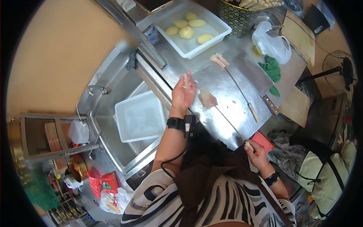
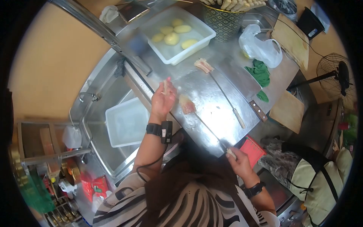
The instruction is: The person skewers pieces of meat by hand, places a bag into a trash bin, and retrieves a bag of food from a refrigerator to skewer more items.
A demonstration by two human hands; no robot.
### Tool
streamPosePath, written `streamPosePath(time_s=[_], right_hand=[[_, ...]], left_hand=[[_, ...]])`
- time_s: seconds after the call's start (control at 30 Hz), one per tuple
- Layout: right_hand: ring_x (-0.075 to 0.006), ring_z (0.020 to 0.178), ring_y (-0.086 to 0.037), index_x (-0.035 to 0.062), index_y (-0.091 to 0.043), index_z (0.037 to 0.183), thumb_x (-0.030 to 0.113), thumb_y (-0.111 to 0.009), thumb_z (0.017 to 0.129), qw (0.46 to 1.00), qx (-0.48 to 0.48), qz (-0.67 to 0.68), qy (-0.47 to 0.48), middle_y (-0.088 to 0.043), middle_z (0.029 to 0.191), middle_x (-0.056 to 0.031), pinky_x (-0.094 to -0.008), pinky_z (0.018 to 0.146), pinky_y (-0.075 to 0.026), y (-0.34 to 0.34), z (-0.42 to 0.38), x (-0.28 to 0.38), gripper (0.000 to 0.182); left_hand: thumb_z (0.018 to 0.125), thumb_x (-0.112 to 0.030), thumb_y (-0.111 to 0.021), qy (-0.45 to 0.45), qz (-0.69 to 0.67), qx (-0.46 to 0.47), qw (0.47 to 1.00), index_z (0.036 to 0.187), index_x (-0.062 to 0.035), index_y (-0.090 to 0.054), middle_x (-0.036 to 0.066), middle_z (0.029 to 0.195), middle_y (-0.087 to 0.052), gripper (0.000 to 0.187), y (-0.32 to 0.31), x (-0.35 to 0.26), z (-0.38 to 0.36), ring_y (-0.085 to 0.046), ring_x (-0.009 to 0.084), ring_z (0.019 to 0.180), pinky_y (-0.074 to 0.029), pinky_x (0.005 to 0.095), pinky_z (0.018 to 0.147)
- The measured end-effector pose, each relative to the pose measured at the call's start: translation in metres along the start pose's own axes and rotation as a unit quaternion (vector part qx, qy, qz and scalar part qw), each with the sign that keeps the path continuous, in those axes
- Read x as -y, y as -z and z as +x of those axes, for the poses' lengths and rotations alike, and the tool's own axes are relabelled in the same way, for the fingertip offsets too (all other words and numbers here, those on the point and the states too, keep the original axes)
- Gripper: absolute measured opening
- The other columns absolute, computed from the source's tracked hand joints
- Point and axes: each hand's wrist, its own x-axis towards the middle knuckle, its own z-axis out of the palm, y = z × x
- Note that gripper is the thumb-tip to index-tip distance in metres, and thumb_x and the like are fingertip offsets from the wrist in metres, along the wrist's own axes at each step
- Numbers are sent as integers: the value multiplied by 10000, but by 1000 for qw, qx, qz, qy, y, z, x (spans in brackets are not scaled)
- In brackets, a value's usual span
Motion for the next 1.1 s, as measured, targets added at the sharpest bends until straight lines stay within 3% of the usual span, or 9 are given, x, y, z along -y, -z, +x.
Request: streamPosePath(time_s=[0.07,0.17,0.37,0.43,0.47,0.7,0.83,0.93,1.1], right_hand=[[-109,686,-544,-8,-572,1042,126,-611,822,1000,4,-24,20,-601,781,-73,-246,619,-440,4,3,-1,260],[-127,707,-566,-12,-572,1041,127,-610,821,999,21,-42,-14,-604,788,-94,-254,632,-448,6,0,3,263],[-133,705,-570,-14,-574,1033,121,-603,825,999,39,-17,-5,-601,783,-100,-260,642,-454,5,6,4,250],[-135,704,-571,-14,-575,1032,119,-601,826,999,47,-15,-14,-602,783,-98,-261,643,-455,4,7,8,246],[-138,704,-573,-13,-575,1031,117,-599,827,998,52,-13,-25,-603,782,-96,-262,644,-455,4,7,10,243],[-170,719,-599,-10,-576,1026,123,-593,829,1000,9,-15,11,-613,780,-114,-272,650,-462,2,7,1,238],[-281,757,-616,-1,-554,1047,147,-561,842,983,-82,-157,43,-612,848,-174,-335,662,-479,-11,31,-10,253],[-336,789,-603,5,-543,1053,165,-549,845,976,-107,-187,43,-602,899,-197,-377,679,-479,-29,56,-22,263],[-331,860,-558,28,-548,1011,152,-569,799,958,-127,-240,97,-573,917,-170,-408,738,-440,-37,91,-34,247]], left_hand=[[907,-235,-476,-13,-10,-34,999,1147,10,-463,23,817,-517,343,2,0,6,-484,136,747,-411,265,759],[902,-202,-477,-33,-19,9,999,1156,8,-460,24,817,-518,330,7,-6,8,-492,145,758,-417,297,797],[892,-183,-480,-69,-66,-68,993,1087,-18,-490,38,760,-506,255,1,-9,9,-476,158,694,-416,295,765],[894,-188,-475,-18,-188,64,980,990,-4,-497,53,749,-480,209,15,-10,16,-443,161,656,-428,269,679],[894,-188,-475,-19,-188,64,980,990,-4,-497,53,749,-480,209,23,-9,19,-443,161,656,-428,269,679],[850,-426,-535,-68,-111,7,991,839,-55,-467,6,636,-392,377,17,-17,25,-369,106,567,-389,223,592],[846,-492,-509,-24,-109,4,994,811,-77,-479,-1,594,-383,418,16,-17,19,-344,105,535,-378,238,568],[872,-463,-483,12,-32,41,999,862,-79,-483,11,656,-419,383,7,-12,3,-370,100,572,-344,234,537],[880,-307,-476,34,29,-44,998,924,-41,-498,28,692,-446,271,26,-6,2,-376,118,577,-356,253,553]])
